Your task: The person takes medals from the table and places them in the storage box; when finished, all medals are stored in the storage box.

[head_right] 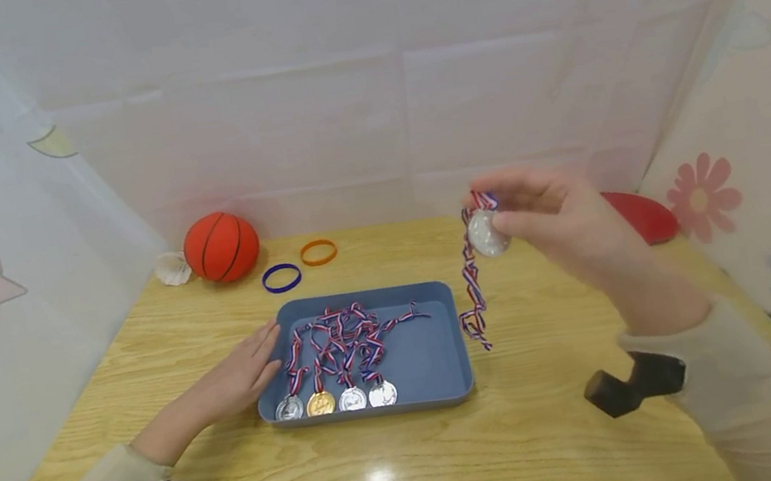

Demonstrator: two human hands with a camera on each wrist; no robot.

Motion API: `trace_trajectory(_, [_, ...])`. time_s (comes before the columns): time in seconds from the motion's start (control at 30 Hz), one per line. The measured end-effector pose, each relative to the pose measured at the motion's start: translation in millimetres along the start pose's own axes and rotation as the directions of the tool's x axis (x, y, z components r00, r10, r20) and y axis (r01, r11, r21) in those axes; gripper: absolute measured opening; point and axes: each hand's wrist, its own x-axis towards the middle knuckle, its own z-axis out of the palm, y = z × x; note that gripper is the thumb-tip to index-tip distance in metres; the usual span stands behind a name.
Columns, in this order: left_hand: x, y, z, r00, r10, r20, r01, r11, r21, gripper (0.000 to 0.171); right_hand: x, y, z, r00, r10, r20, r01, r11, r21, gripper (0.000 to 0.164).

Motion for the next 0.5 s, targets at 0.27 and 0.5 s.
trace_trajectory(0.27, [-0.7,-0.5,-0.3,1.0,-0.014,0.014,0.014,1.0,-0.003,0.056,5,14,20,0.997,0.062,0.047,-0.058,0.996,-0.071,0.041])
trace_trajectory(0.5, [-0.5,0.3,-0.4,1.0,-0.01,0.008,0.01,1.0,-0.003,0.056,12,15,29,0.997,0.047,0.061,-0.042,0.996,-0.078,0.043])
